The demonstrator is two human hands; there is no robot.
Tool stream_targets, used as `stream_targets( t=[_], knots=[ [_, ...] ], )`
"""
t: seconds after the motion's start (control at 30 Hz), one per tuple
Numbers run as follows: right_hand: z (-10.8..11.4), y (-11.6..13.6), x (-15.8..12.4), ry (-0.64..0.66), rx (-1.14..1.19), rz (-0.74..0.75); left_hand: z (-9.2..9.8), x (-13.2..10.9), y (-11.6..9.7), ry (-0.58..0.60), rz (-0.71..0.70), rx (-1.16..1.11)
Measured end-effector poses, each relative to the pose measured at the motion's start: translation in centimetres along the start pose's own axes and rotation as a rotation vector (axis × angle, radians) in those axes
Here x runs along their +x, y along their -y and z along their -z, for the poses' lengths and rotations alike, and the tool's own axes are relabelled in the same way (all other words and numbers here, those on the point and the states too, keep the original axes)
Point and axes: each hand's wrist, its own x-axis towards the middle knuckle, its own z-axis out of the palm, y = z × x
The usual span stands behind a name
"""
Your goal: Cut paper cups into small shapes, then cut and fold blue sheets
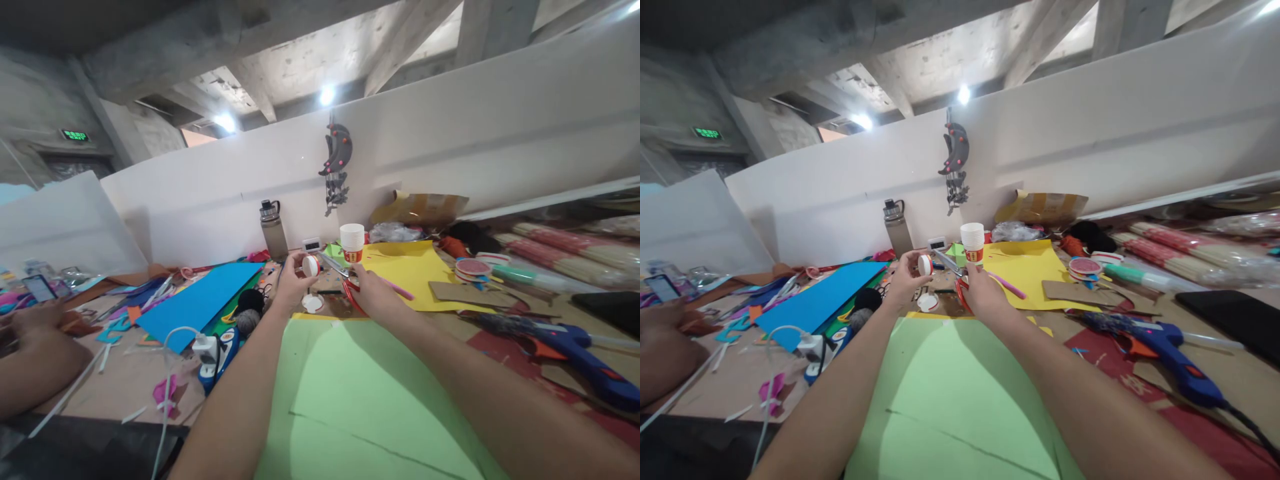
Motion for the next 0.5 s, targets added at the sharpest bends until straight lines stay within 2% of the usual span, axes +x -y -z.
stream_targets(
  t=[0.13,0.23,0.37,0.5],
  knots=[
    [0.0,-0.6,-0.2,0.028,-0.106,-0.059,-0.1,0.0,-0.2,0.007,-0.005,0.076],
    [-0.1,-1.1,0.0,0.005,-0.096,-0.062,-0.1,0.0,-0.2,0.029,0.001,0.069],
    [-0.1,-0.9,0.4,-0.043,0.171,0.013,-0.2,-0.3,-0.2,0.083,0.05,-0.074],
    [-0.3,0.0,0.5,-0.089,0.442,0.107,-0.5,-0.6,-0.6,0.038,0.19,-0.278]
  ],
)
